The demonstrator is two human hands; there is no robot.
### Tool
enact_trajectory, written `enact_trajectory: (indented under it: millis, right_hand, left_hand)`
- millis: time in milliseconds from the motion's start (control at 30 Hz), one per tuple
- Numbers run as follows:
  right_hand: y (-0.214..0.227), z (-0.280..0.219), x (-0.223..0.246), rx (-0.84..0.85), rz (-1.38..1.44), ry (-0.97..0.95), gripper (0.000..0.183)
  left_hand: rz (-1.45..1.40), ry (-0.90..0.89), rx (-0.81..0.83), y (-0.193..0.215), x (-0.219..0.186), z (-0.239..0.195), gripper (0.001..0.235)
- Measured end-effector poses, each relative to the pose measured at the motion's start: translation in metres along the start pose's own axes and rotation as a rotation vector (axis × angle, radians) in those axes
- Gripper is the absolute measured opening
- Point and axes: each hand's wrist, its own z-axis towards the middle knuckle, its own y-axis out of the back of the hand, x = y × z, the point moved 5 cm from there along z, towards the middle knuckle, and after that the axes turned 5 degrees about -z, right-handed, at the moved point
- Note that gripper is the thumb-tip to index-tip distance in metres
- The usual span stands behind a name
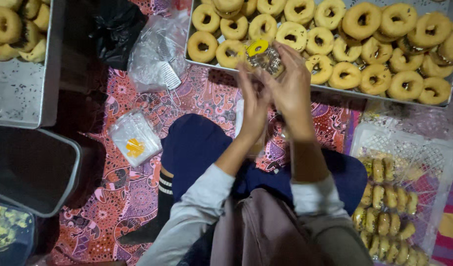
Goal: The person sits on the floor and repeatedly picks donuts from a metal tray, places them into small plastic bags, and sets the filled bags aside. The person handles the donuts and bags by hand throughout the episode.
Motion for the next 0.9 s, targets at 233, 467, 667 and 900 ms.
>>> enact_trajectory:
  millis: [233, 467, 667, 900]
  right_hand:
    - [-0.044, -0.048, 0.009, 0.64, 0.439, -0.172, 0.04]
    - [-0.069, -0.103, 0.098, 0.405, 0.238, 0.23, 0.016]
    - [-0.116, -0.126, 0.104, 0.466, 0.069, 0.375, 0.013]
    - [-0.134, -0.119, 0.089, 0.349, 0.212, 0.482, 0.039]
  left_hand:
    - [0.834, -0.415, 0.18, 0.096, -0.076, -0.049, 0.031]
    - [0.186, 0.229, -0.251, 0.203, -0.054, -0.11, 0.02]
    - [0.203, 0.251, -0.316, 0.231, -0.027, -0.121, 0.018]
    - [0.633, 0.125, -0.173, 0.211, -0.055, -0.119, 0.022]
